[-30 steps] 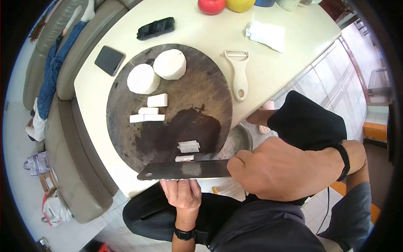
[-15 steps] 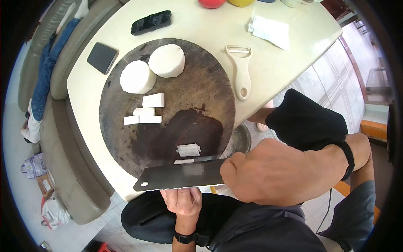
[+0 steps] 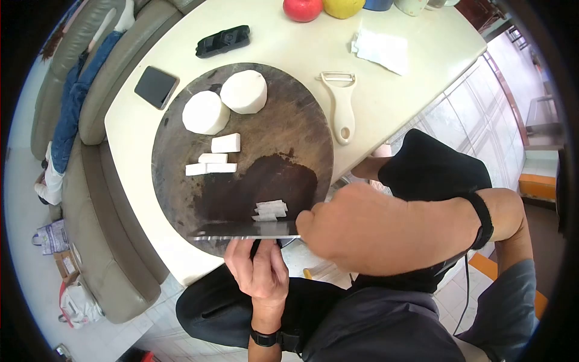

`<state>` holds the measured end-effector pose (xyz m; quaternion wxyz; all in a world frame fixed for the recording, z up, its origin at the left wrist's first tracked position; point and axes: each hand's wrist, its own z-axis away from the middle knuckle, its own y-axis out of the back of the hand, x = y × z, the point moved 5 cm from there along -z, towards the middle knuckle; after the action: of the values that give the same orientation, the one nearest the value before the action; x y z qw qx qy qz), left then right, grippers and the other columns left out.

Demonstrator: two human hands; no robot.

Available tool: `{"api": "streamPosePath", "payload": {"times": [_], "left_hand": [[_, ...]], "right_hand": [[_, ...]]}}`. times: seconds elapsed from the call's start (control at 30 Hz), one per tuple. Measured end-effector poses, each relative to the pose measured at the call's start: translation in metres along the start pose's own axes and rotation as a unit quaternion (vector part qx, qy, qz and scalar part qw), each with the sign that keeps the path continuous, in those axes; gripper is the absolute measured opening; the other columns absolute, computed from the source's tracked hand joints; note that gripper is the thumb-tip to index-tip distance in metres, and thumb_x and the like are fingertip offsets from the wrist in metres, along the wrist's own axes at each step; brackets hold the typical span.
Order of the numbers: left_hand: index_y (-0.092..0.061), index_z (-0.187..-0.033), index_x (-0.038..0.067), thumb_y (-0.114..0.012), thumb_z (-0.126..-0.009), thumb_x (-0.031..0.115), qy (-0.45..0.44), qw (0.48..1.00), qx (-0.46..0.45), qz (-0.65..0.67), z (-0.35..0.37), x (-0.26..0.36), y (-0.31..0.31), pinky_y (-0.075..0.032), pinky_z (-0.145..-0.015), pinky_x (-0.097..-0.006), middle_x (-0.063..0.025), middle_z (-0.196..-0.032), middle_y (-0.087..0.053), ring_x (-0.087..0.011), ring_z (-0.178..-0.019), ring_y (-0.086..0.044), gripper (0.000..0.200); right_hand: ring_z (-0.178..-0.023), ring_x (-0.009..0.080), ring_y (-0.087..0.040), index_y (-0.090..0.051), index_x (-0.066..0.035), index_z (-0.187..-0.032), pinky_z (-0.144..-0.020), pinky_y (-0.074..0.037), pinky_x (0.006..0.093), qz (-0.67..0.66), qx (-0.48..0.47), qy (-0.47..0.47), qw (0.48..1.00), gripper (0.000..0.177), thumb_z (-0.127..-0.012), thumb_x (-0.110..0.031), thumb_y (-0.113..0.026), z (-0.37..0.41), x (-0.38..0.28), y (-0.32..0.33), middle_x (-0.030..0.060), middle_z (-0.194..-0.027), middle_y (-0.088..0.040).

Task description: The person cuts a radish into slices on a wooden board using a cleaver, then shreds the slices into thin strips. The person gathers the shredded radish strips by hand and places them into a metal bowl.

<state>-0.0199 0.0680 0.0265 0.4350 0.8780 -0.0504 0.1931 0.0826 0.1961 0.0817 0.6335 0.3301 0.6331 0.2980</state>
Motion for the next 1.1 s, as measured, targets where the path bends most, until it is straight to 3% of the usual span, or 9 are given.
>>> {"api": "streamPosePath", "payload": {"times": [0.23, 0.37, 0.5, 0.6, 0.67, 0.8, 0.87, 0.97, 1.1], "left_hand": [[-0.066, -0.09, -0.001, -0.072, -0.07, -0.008, -0.01, 0.999, -0.02, 0.027, -0.013, 0.002, 0.001, -0.048, -0.074, -0.0384, -0.0114, -0.094, -0.062, -0.0289, -0.086, -0.058, 0.022], [-0.066, -0.091, -0.001, -0.071, -0.07, -0.008, -0.005, 0.998, -0.054, 0.011, -0.013, 0.0, -0.001, -0.048, -0.072, -0.0379, -0.0119, -0.092, -0.061, -0.0283, -0.084, -0.058, 0.023], [-0.065, -0.097, -0.001, -0.067, -0.074, -0.009, -0.024, 0.999, -0.022, 0.008, -0.014, -0.003, -0.002, -0.048, -0.071, -0.0353, -0.0124, -0.09, -0.062, -0.0285, -0.081, -0.058, 0.025], [-0.064, -0.102, -0.001, -0.064, -0.08, -0.008, 0.007, 0.999, -0.004, 0.032, -0.011, -0.005, 0.001, -0.048, -0.072, -0.0331, -0.0111, -0.09, -0.061, -0.0253, -0.081, -0.059, 0.023], [-0.063, -0.101, -0.001, -0.059, -0.087, -0.005, 0.152, 0.983, 0.023, 0.102, -0.007, -0.012, 0.003, -0.049, -0.07, -0.0297, -0.01, -0.09, -0.061, -0.0199, -0.081, -0.06, 0.016], [-0.063, -0.101, -0.004, -0.058, -0.09, -0.002, 0.127, 0.985, -0.004, 0.119, -0.015, -0.005, 0.008, -0.049, -0.068, -0.0255, -0.0084, -0.09, -0.061, -0.0139, -0.079, -0.059, 0.012], [-0.063, -0.104, -0.003, -0.062, -0.088, -0.003, 0.262, 0.927, -0.019, 0.268, -0.002, -0.017, 0.001, -0.048, -0.066, -0.0232, -0.0067, -0.09, -0.061, -0.0113, -0.076, -0.058, 0.017], [-0.065, -0.102, -0.001, -0.066, -0.085, -0.002, 0.321, 0.901, -0.043, 0.289, -0.002, -0.018, 0.002, -0.048, -0.065, -0.0223, -0.0043, -0.09, -0.061, -0.01, -0.074, -0.058, 0.016], [-0.066, -0.097, -0.001, -0.068, -0.082, -0.004, 0.24, 0.953, -0.038, 0.182, -0.01, -0.015, 0.006, -0.048, -0.062, -0.0224, -0.0052, -0.092, -0.061, -0.0108, -0.075, -0.059, 0.015]], "right_hand": [[-0.066, 0.0336, -0.065, -0.06, 0.004, -0.075, -0.058, -0.051, 0.0404, -0.013, -0.003, -0.109, 0.994, 0.01, -0.068, -0.003, -0.063, 0.011, 0.011, 0.004, 0.0186, -0.067, -0.062], [-0.066, 0.035, -0.064, -0.058, 0.005, -0.076, -0.058, -0.05, 0.0422, -0.022, 0.038, -0.113, 0.993, 0.011, -0.069, -0.003, -0.062, 0.014, 0.009, 0.002, 0.0195, -0.066, -0.061], [-0.065, 0.0362, -0.064, -0.059, 0.005, -0.075, -0.059, -0.05, 0.0424, -0.023, 0.056, -0.119, 0.991, 0.011, -0.071, -0.005, -0.061, 0.017, 0.009, 0.006, 0.0205, -0.066, -0.06], [-0.065, 0.0368, -0.064, -0.059, 0.005, -0.074, -0.06, -0.05, 0.0428, -0.036, 0.062, -0.128, 0.989, 0.011, -0.072, -0.006, -0.061, 0.019, 0.011, 0.009, 0.0214, -0.066, -0.06], [-0.066, 0.037, -0.064, -0.059, 0.005, -0.074, -0.06, -0.05, 0.043, -0.044, 0.063, -0.132, 0.988, 0.012, -0.072, -0.006, -0.061, 0.019, 0.012, 0.008, 0.0217, -0.066, -0.06], [-0.065, 0.0369, -0.064, -0.059, 0.006, -0.074, -0.06, -0.05, 0.043, -0.042, 0.065, -0.125, 0.989, 0.012, -0.072, -0.006, -0.061, 0.019, 0.012, 0.0, 0.0218, -0.066, -0.06], [-0.065, 0.0368, -0.064, -0.058, 0.006, -0.075, -0.06, -0.05, 0.0428, -0.034, 0.065, -0.116, 0.99, 0.012, -0.072, -0.005, -0.061, 0.019, 0.01, -0.001, 0.0214, -0.065, -0.06], [-0.063, 0.0363, -0.064, -0.058, 0.006, -0.076, -0.059, -0.05, 0.0425, -0.019, 0.06, -0.11, 0.992, 0.012, -0.071, -0.005, -0.061, 0.019, 0.008, -0.002, 0.0205, -0.065, -0.06], [-0.061, 0.0351, -0.063, -0.056, 0.005, -0.077, -0.056, -0.049, 0.0414, 0.002, 0.037, -0.103, 0.994, 0.012, -0.07, -0.003, -0.061, 0.02, 0.004, -0.005, 0.0193, -0.064, -0.06]]}}
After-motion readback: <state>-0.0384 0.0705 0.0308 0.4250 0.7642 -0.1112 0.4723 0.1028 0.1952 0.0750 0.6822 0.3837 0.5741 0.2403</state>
